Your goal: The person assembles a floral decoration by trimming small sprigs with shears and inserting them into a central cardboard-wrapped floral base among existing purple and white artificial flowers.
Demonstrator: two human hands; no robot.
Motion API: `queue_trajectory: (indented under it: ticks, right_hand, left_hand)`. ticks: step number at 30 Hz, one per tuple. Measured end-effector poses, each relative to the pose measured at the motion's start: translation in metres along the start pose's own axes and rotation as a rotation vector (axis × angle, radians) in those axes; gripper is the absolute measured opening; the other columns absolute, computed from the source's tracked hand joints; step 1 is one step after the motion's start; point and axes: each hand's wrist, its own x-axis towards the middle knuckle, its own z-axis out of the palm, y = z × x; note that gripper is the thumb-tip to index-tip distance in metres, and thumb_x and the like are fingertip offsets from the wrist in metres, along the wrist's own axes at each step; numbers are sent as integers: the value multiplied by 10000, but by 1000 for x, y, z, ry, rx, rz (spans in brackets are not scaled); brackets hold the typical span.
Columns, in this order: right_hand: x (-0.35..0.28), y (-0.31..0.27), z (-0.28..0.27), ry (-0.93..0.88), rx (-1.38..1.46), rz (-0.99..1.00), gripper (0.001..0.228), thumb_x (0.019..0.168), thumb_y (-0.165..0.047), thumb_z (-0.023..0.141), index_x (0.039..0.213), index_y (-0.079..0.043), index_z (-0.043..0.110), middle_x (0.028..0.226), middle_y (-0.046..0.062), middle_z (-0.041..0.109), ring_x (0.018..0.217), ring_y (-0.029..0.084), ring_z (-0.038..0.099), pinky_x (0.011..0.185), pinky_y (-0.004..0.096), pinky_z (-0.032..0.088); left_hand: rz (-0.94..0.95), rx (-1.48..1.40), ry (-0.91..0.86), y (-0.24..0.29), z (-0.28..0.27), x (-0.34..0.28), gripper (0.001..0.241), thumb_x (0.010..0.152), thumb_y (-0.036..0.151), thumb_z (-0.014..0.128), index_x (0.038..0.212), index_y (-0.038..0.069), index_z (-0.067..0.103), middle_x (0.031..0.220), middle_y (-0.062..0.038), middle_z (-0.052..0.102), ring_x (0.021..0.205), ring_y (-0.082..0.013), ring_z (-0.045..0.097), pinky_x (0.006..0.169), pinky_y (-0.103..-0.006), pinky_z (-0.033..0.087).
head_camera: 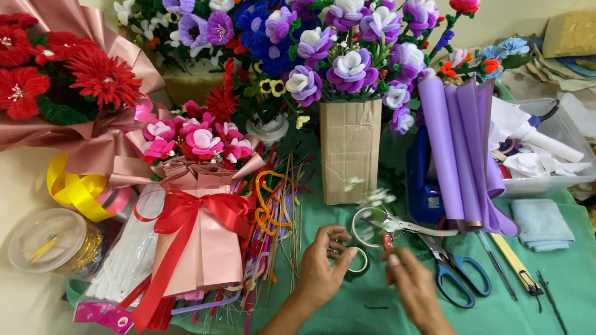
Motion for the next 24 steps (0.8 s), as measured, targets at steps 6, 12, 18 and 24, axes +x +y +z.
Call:
queue_trajectory:
  ticks: [6, 12, 18, 24]
  right_hand:
    - [29, -23, -44, 205, -293, 279, 356, 1030, -264, 467, 1240, -144, 728, 750, 32, 684, 661, 193, 553, 696, 369, 424]
    - [85, -48, -35, 219, -583, 177, 567, 998, -351, 473, 1518, -128, 470, 1256, 260, 690, 1191, 506, 615, 953, 557, 470]
    - [43, -63, -33, 333, -900, 38, 468, 1002, -435, 482, 1388, -181, 555, 1238, 111, 683, 996, 425, 696, 745, 594, 556]
    - [8, -25, -12, -18, -1078, 268, 584, 924, -713, 472, 1191, -215, 620, 1111, 58, 682, 1013, 311, 728, 817, 498, 597]
  left_hand:
    - [-148, 157, -159, -25, 22, -1, 383, 926, 240, 723, 1286, 171, 612, 1172, -27, 716, 884, -151, 714, 671, -300, 580]
    - [-99, 247, -279, -29, 32, -5, 347, 940, 204, 694, 1262, 123, 594, 1242, -53, 653, 902, -168, 733, 772, -371, 603]
    - [-114, 311, -219, -40, 25, -8, 353, 955, 271, 666, 1280, 141, 618, 1219, -35, 624, 905, -149, 681, 689, -329, 558]
    - [136, 387, -111, -54, 37, 4, 325, 940, 163, 672, 1263, 144, 641, 1176, -76, 599, 904, -237, 675, 751, -387, 557]
